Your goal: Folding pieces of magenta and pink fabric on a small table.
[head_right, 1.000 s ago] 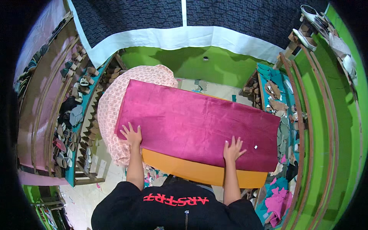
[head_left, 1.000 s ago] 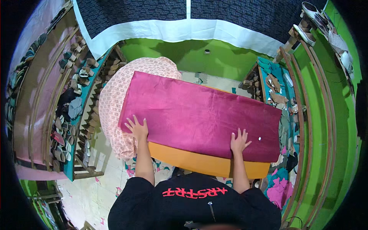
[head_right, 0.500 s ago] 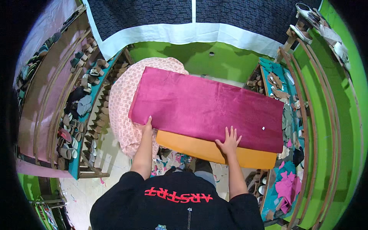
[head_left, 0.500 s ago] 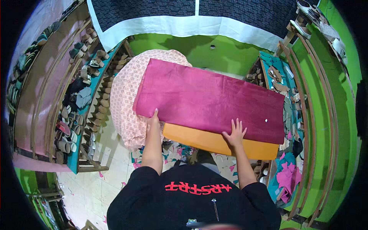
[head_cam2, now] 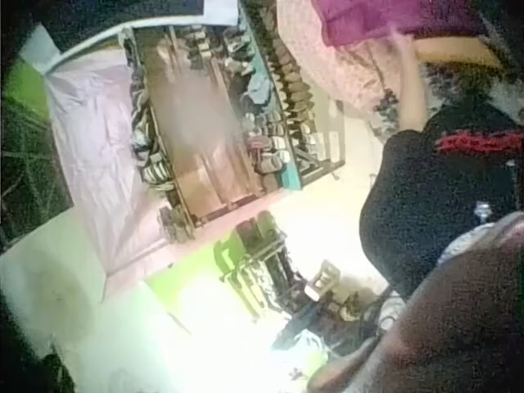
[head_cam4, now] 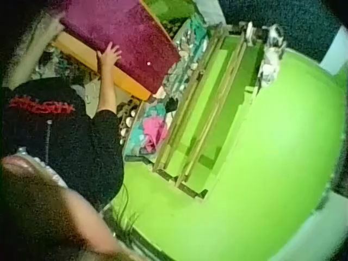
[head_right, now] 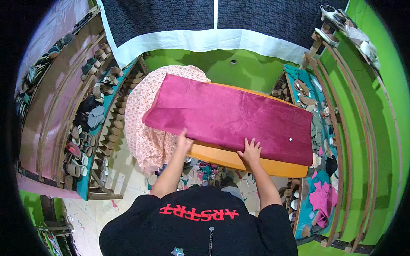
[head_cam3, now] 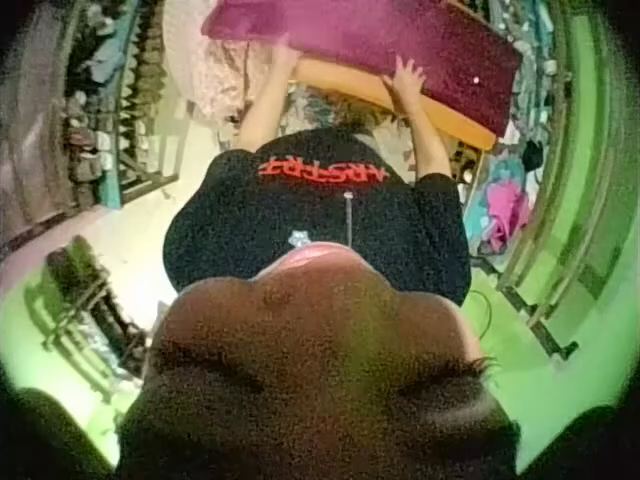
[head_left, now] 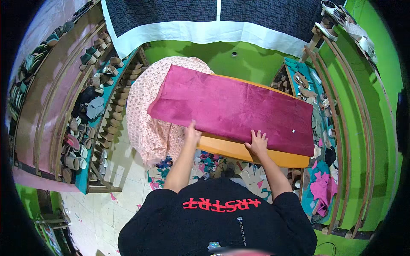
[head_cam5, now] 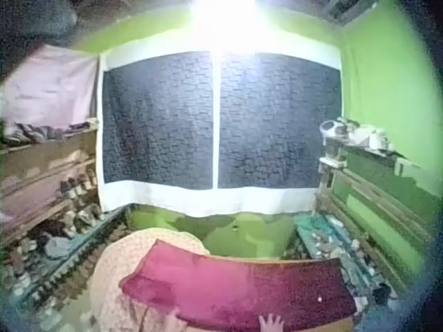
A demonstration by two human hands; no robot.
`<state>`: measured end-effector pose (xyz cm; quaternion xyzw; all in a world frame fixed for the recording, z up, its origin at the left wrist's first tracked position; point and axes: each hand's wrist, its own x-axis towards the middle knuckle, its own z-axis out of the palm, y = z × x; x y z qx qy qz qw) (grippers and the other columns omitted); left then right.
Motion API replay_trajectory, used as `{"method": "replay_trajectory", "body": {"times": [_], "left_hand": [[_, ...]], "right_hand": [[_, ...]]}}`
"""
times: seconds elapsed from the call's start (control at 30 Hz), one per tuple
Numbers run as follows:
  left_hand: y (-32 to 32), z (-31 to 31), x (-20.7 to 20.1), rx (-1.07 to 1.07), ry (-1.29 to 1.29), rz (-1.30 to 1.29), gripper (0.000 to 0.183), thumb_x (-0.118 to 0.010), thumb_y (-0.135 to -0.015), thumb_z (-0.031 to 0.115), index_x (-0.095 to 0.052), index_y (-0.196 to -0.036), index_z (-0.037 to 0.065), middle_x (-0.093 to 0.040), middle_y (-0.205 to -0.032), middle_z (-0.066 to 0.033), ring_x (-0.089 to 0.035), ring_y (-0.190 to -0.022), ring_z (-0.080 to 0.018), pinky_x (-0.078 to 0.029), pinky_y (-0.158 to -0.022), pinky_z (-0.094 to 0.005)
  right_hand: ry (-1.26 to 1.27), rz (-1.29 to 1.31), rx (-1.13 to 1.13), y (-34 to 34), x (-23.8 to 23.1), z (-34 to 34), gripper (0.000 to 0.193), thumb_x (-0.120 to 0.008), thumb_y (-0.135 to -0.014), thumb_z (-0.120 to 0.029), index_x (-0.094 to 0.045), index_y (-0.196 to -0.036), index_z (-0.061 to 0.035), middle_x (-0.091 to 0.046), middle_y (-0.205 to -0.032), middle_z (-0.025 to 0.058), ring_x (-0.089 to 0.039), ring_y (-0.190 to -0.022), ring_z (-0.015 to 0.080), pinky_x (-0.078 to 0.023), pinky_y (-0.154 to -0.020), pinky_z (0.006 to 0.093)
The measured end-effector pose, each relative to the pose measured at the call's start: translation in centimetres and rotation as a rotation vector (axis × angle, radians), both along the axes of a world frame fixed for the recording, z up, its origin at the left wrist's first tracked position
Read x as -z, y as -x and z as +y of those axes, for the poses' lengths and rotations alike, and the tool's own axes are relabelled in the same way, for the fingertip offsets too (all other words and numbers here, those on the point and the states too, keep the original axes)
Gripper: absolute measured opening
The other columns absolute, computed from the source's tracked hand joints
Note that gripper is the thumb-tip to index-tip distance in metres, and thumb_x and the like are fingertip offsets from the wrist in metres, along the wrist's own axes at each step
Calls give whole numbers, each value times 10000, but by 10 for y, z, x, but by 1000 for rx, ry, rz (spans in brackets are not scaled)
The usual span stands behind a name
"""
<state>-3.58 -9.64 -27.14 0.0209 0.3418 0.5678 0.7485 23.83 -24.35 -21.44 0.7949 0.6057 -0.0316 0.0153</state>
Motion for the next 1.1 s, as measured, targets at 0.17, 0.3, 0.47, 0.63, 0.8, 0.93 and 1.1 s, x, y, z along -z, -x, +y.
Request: {"method": "replay_trajectory", "body": {"times": [0.17,0.3,0.47,0.63,0.8,0.93,1.1], "left_hand": [[-89,-75,-14,287,58,93,376,-629,-792,173,-420,-1097,103,-493,-1099,-79,-482,-993,-264,-361,-906,-531],[-111,-87,-21,349,255,473,548,-723,-707,254,-402,-1082,17,-511,-1035,-87,-528,-830,-205,-458,-583,-385],[-91,-103,-3,121,278,455,429,-677,-750,250,-443,-1028,22,-552,-864,-108,-533,-615,-190,-357,-390,-322],[-71,-116,-2,238,165,351,380,-651,-777,234,-442,-1032,45,-520,-614,-87,-406,-318,-192,-273,-279,-314],[-80,-122,-18,162,130,350,295,-643,-779,125,-493,-1021,47,-575,-768,-110,-539,-522,-206,-426,-429,-330],[-77,-124,-12,103,86,269,377,-635,-767,34,-470,-1106,41,-566,-1041,-118,-578,-906,-238,-495,-706,-376],[-72,-127,-26,278,74,235,464,-653,-762,66,-414,-1160,51,-530,-1112,-112,-547,-994,-245,-479,-745,-397]], "right_hand": [[-171,-150,-151,1,35,4,431,-598,-708,-366,-511,-1006,-67,-556,-1022,239,-588,-731,429,-512,-564,453],[-149,-171,-172,49,28,-5,434,-610,-689,-352,-538,-960,-22,-602,-839,215,-607,-653,383,-516,-524,421],[216,219,-170,51,-40,28,466,-600,-705,-476,-620,-825,-26,-627,-780,193,-627,-751,325,-502,-682,426],[48,329,-93,-21,-46,120,471,-573,-749,-403,-585,-980,8,-560,-1034,222,-551,-956,342,-442,-822,414],[135,237,-20,-83,-6,196,561,-653,-737,-306,-425,-1189,-65,-430,-1241,151,-476,-1097,321,-426,-876,442],[72,249,-122,-100,19,208,743,-716,-683,-324,-326,-1268,-84,-410,-1261,155,-413,-1163,316,-374,-939,436],[145,164,-143,-110,17,222,936,-794,-534,-412,-348,-1241,10,-403,-1255,201,-384,-1179,328,-325,-986,393]]}}
